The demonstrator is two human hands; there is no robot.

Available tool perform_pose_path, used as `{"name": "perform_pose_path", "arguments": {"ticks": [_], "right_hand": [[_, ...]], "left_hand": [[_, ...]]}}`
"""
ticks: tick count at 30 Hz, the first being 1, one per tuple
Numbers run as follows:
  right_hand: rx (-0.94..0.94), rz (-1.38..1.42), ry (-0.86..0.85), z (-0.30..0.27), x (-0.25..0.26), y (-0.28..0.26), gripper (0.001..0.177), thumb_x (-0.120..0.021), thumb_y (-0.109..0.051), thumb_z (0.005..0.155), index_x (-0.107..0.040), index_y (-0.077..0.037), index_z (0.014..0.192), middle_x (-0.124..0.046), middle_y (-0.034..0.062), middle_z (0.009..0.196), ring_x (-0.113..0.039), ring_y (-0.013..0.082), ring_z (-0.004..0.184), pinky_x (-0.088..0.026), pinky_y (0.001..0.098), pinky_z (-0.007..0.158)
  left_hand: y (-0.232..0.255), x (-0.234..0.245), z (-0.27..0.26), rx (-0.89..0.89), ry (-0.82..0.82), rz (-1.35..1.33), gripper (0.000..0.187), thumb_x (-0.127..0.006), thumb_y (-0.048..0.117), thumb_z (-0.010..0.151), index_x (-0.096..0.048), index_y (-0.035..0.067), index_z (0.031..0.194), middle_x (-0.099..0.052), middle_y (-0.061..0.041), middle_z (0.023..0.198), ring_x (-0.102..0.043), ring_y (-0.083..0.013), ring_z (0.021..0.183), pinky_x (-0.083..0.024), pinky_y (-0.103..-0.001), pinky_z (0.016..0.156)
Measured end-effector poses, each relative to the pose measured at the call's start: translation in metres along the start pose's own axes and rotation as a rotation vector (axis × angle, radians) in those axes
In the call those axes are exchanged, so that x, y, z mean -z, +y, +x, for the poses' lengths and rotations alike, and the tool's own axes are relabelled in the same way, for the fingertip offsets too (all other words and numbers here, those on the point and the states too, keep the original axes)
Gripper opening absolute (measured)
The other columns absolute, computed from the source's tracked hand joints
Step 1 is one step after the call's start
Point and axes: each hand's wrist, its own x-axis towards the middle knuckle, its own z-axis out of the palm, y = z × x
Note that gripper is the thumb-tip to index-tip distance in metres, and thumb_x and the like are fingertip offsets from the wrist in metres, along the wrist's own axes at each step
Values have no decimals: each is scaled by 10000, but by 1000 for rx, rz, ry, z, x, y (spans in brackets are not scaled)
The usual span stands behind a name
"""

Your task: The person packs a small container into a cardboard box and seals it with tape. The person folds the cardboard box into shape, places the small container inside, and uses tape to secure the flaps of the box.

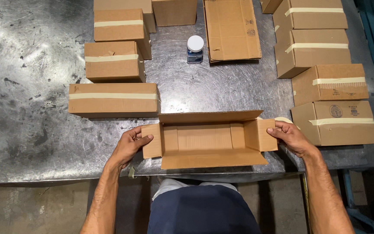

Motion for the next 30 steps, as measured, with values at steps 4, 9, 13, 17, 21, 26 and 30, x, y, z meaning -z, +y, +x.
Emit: {"name": "perform_pose_path", "arguments": {"ticks": [4, 9, 13, 17, 21, 26, 30], "right_hand": [[88, -41, 63, -5, 0, -6, 289, -733, -63, 1045, -760, -1, 1326, -805, 105, 1015, -746, 183, 900, -642, 398, 820], [414, -378, 184, 9, 26, 21, 291, -830, -67, 984, -836, -26, 1272, -660, 138, 995, -608, 179, 857, -532, 348, 798], [400, -462, 156, -21, 7, -1, 291, -803, -62, 991, -862, -94, 1274, -692, 125, 832, -605, 204, 787, -496, 367, 738], [332, -375, 71, -13, 34, 60, 381, -702, 69, 989, -823, -22, 1338, -762, 282, 1097, -695, 388, 1032, -546, 562, 989], [243, -441, 19, -3, 17, 102, 397, -717, 104, 980, -826, -19, 1341, -803, 259, 1358, -693, 378, 1277, -526, 600, 1100], [39, -498, 66, 17, -11, 118, 419, -710, -75, 1019, -824, -169, 1411, -839, 149, 1308, -744, 288, 1196, -556, 513, 1061], [13, -421, 123, 29, -24, 114, 371, -746, -315, 1072, -824, -223, 1423, -847, 167, 1246, -789, 349, 1122, -600, 506, 946]], "left_hand": [[11, 1, -8, -152, 29, 273, 374, -869, 88, 942, -818, 85, 1312, -857, -80, 1096, -738, -149, 1007, -643, -309, 842], [-8, 6, 0, -400, 12, 388, 247, -898, 18, 871, -898, 60, 1115, -747, -156, 1065, -682, -255, 1002, -649, -381, 867], [-55, 17, 12, -593, 11, 539, 221, -894, 56, 887, -941, 167, 1072, -550, -26, 880, -566, -184, 899, -558, -371, 891], [-96, 30, 15, -719, 33, 640, 398, -746, -39, 903, -950, 253, 1079, -490, -13, 783, -580, -211, 771, -552, -352, 835], [-120, 40, 10, -801, 83, 807, 454, -673, 3, 983, -930, 354, 1113, -486, -11, 743, -622, -232, 738, -568, -365, 772], [-159, 61, 32, -791, 183, 981, 436, -650, 74, 1025, -909, 421, 1074, -484, 12, 755, -648, -213, 759, -585, -365, 763], [-146, 53, 32, -713, 252, 983, 490, -625, 27, 1027, -913, 419, 1086, -506, -11, 764, -668, -239, 775, -590, -385, 783]]}}
